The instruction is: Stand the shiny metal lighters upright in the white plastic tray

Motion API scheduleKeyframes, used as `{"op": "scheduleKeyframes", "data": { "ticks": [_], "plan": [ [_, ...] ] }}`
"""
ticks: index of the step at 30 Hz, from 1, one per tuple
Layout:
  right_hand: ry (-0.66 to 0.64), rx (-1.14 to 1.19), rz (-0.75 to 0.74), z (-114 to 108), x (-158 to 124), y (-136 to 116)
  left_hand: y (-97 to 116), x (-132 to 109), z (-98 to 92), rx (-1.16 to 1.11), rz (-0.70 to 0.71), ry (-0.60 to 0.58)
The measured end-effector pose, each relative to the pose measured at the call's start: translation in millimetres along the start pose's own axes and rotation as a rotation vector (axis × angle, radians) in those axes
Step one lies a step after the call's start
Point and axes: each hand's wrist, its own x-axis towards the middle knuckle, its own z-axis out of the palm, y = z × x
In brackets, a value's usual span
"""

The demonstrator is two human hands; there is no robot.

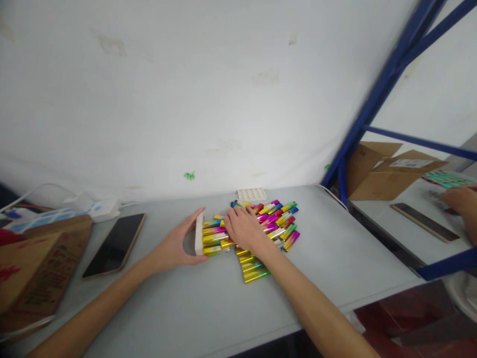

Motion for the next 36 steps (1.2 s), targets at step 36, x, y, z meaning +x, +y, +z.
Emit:
{"op": "scheduleKeyframes", "data": {
  "ticks": [36],
  "plan": [
    [0.123, 0.055, -0.006, 15.8, -8.1, -44.8, -2.8, -8.0, -9.6, -0.012, 0.069, 0.034]
  ]
}}
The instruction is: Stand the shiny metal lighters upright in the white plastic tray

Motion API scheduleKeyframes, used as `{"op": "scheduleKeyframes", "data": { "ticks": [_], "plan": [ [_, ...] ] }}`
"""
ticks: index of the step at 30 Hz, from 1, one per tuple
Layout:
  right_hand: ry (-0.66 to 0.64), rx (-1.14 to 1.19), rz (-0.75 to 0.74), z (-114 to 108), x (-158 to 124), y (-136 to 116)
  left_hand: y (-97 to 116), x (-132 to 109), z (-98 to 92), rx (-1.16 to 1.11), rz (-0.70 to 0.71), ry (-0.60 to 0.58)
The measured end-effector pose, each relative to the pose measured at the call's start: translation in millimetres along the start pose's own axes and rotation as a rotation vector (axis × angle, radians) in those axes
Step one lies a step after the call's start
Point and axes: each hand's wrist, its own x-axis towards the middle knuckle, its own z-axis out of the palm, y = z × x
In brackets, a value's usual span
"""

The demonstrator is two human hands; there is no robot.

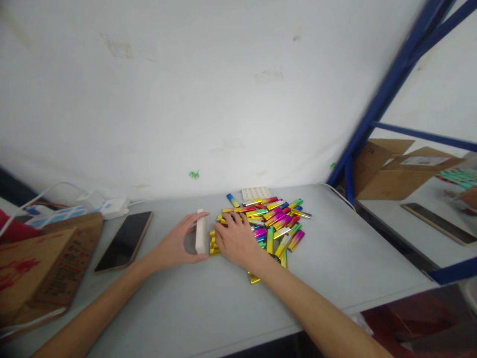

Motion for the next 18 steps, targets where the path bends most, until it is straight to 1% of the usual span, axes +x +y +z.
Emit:
{"op": "scheduleKeyframes", "data": {
  "ticks": [3, 5, 7, 10, 14, 16, 18],
  "plan": [
    [0.008, 0.015, -0.001, -1.5, -0.5, 2.9, -5.8, -4.0, -11.9, -0.037, -0.043, -0.009],
    [0.013, 0.057, -0.003, -2.8, 0.6, 6.0, -8.5, -4.5, -16.3, -0.079, -0.065, -0.016],
    [0.037, 0.11, 0.015, -3.5, 3.7, 12.7, -10.3, -3.8, -17.4, -0.124, -0.086, -0.005],
    [0.051, 0.144, 0.096, -1.8, 13.9, 32.4, -13.5, -1.6, -15.0, -0.232, -0.141, 0.02],
    [-0.033, 0.117, 0.149, 5.6, 39.0, 64.8, -23.8, 3.7, -11.7, -0.467, -0.233, 0.063],
    [-0.096, 0.132, 0.152, 10.7, 52.3, 74.9, -31.6, 8.8, -10.6, -0.539, -0.277, 0.131],
    [-0.15, 0.159, 0.143, 16.0, 62.0, 78.7, -40.3, 16.5, -9.3, -0.554, -0.307, 0.222]
  ]
}}
